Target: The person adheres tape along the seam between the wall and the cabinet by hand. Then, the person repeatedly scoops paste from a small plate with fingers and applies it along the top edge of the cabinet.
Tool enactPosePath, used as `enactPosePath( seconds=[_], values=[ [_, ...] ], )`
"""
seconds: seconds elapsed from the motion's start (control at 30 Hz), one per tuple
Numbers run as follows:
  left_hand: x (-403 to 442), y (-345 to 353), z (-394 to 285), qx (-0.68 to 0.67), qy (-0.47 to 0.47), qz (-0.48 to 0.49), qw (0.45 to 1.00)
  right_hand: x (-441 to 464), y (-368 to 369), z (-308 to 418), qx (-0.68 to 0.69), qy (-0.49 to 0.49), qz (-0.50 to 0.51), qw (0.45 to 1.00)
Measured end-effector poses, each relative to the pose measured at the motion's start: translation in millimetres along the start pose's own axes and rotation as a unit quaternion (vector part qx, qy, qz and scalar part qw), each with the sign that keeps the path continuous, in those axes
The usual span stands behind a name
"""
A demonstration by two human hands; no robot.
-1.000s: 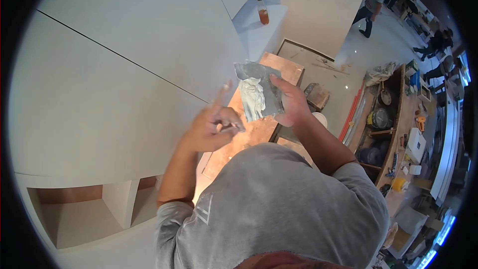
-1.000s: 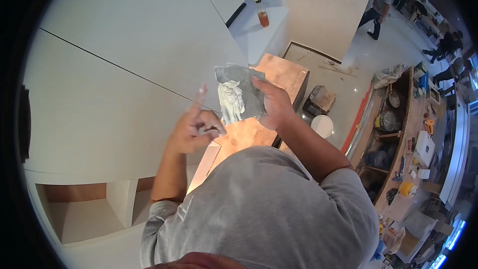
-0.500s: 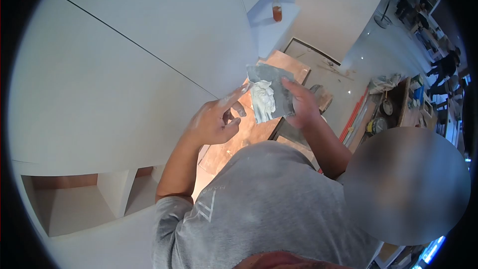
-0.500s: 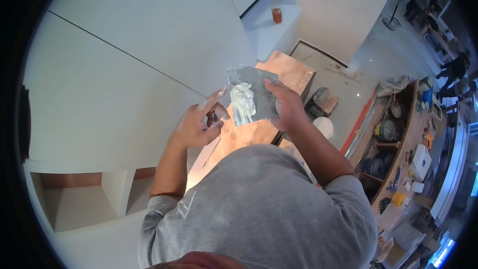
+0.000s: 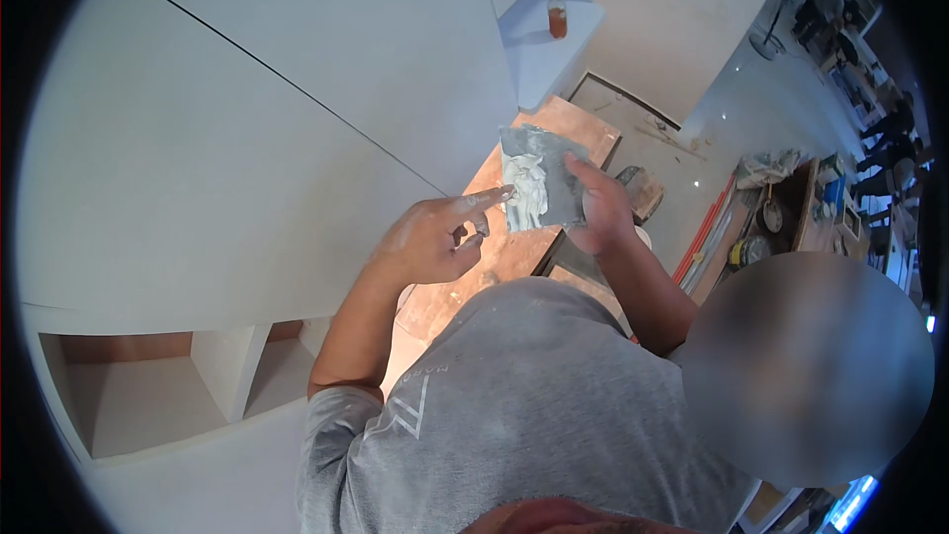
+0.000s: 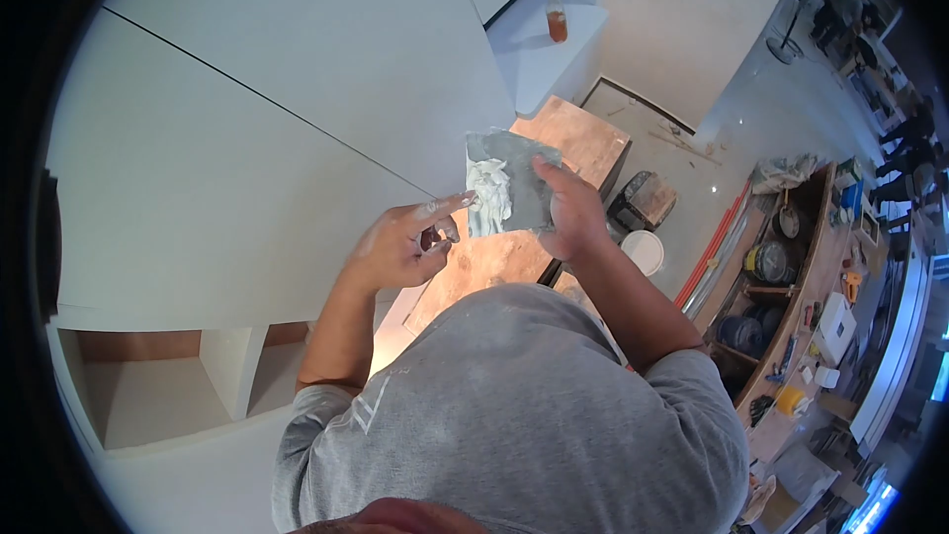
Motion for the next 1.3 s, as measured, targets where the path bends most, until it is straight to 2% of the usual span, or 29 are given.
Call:
enactPosePath(
  seconds=[0.1, 0.2, 0.3, 0.37, 0.4, 0.47, 0.53, 0.6, 0.63, 0.7, 0.77, 0.87, 0.97, 1.07, 1.17, 1.27, 1.3],
  values=[
    [-0.6, 4.1, 1.7, 0.027, 0.013, -0.002, 1.000, -0.3, -1.4, 0.2, 0.019, -0.005, 0.008, 1.000],
    [-6.4, 8.1, -3.3, -0.001, -0.009, 0.024, 1.000, 1.0, -3.5, -2.2, -0.012, -0.019, -0.026, 0.999],
    [-17.2, 12.9, -7.2, -0.079, 0.027, 0.062, 0.995, 11.2, -35.0, -12.6, -0.031, -0.005, -0.076, 0.997],
    [-30.9, 1.8, -3.6, -0.195, 0.207, 0.050, 0.957, 17.6, -39.4, -12.7, -0.076, -0.058, 0.046, 0.994],
    [-45.7, -17.5, -17.4, -0.261, 0.194, 0.041, 0.945, 21.6, -39.1, -12.7, -0.056, -0.037, 0.050, 0.997],
    [-91.5, -64.7, -48.3, -0.243, 0.232, -0.099, 0.937, 29.6, -40.6, -12.4, -0.016, 0.006, 0.056, 0.998],
    [-152.4, -130.1, -87.5, -0.095, 0.310, -0.262, 0.909, 34.3, -46.8, -15.2, -0.037, -0.001, 0.092, 0.995],
    [-218.3, -188.5, -142.8, 0.052, 0.273, -0.444, 0.852, 36.2, -47.4, -12.8, -0.067, 0.026, 0.032, 0.997],
    [-247.0, -216.1, -177.9, 0.077, 0.197, -0.562, 0.800, 36.6, -41.9, -11.2, -0.065, 0.031, 0.030, 0.997],
    [-307.9, -284.3, -217.0, 0.130, 0.204, -0.605, 0.759, 31.6, -33.2, -8.1, -0.055, 0.033, 0.012, 0.998],
    [-358.3, -334.8, -251.1, 0.168, 0.123, -0.687, 0.696, 31.4, -28.8, -5.3, -0.062, 0.040, 0.020, 0.997],
    [-359.8, -360.4, -276.5, 0.137, 0.057, -0.773, 0.617, 42.3, -37.7, -7.5, -0.049, 0.051, 0.034, 0.997],
    [-370.8, -374.5, -285.9, 0.125, 0.041, -0.751, 0.647, 50.4, -43.4, -8.0, -0.038, 0.056, 0.064, 0.996],
    [-354.4, -370.3, -293.3, 0.144, -0.007, -0.787, 0.599, 55.1, -41.9, -7.9, -0.036, 0.063, 0.096, 0.993],
    [-352.9, -382.4, -295.6, 0.153, -0.077, -0.773, 0.611, 57.5, -44.9, -8.0, -0.028, 0.071, 0.105, 0.992],
    [-341.5, -397.3, -289.3, 0.105, -0.050, -0.773, 0.624, 56.7, -47.1, -8.5, -0.027, 0.072, 0.085, 0.993],
    [-332.4, -396.9, -290.5, 0.123, -0.072, -0.776, 0.615, 55.8, -47.4, -8.5, -0.028, 0.071, 0.075, 0.994]
  ],
)
Point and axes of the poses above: each hand's wrist, its own x-axis towards the middle knuckle, its own y-axis out of the palm, z = x × y, the point moved 2 cm from there along x, towards the middle knuckle, and after that the axes turned 11 degrees about z, right-handed, at the moved point
